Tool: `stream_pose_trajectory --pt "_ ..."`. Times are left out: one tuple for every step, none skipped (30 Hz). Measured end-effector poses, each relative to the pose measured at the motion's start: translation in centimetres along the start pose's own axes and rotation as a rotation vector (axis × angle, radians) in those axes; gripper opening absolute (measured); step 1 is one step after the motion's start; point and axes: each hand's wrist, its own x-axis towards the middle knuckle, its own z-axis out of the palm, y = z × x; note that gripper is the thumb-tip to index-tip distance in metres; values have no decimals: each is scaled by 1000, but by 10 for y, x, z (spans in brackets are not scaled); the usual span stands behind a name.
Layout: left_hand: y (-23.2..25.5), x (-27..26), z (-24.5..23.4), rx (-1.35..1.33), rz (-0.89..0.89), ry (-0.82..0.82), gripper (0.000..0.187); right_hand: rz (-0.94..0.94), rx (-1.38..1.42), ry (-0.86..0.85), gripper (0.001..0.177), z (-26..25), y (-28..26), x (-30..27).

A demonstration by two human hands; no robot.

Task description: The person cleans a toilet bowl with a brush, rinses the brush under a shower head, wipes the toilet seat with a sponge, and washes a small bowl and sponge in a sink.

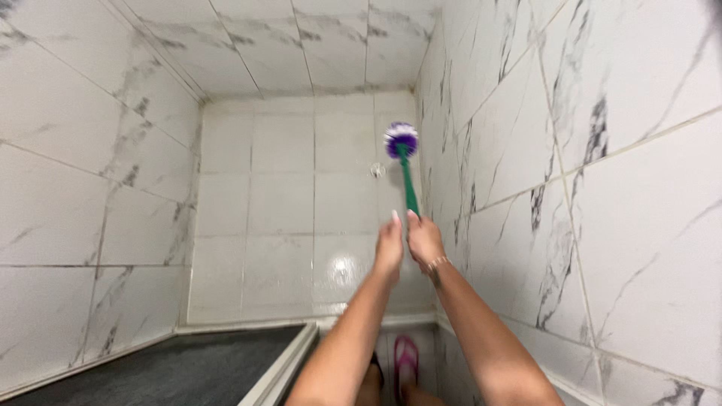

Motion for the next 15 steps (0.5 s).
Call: stream_pose_trajectory --pt "-5 -14 -3 171 51 55 58 -15 1 31 48 -9 7 -1" --pt "-12 -32 -9 261 64 56 62 -33 -14 49 49 -16 15 -1" --pt "-18 -50 -16 352 74 58 67 -46 -32 71 50 -22 21 5" --pt "-26 -71 -24 443 167 26 66 -45 -52 90 50 -26 33 9" --pt "-31 -90 -32 534 258 -6 65 -40 -80 109 51 -30 45 15" --pt "-38 -113 -38 626 336 -42 64 -72 -97 135 52 -36 59 24" --pt "-44 -141 -47 643 292 -123 62 -120 -108 154 52 -42 75 28" --pt "-46 -170 -59 653 260 -190 61 -241 -125 188 51 -46 84 33" --pt "-47 -199 -73 661 229 -257 59 -161 -13 98 49 -48 90 36" --pt "-48 -224 -89 682 250 -302 55 -77 99 10 49 -52 97 38" --pt "-51 -252 -105 703 272 -348 51 10 207 -79 50 -54 103 37" --pt "-57 -280 -123 719 289 -291 47 19 230 -69 47 -53 108 34" --pt "-64 -303 -142 735 306 -233 42 28 253 -60 45 -54 116 26" --pt "-77 -330 -165 683 292 -170 40 50 258 -69 43 -49 133 10" --pt "-94 -357 -188 631 280 -107 38 -13 350 -120 40 -54 150 -4"
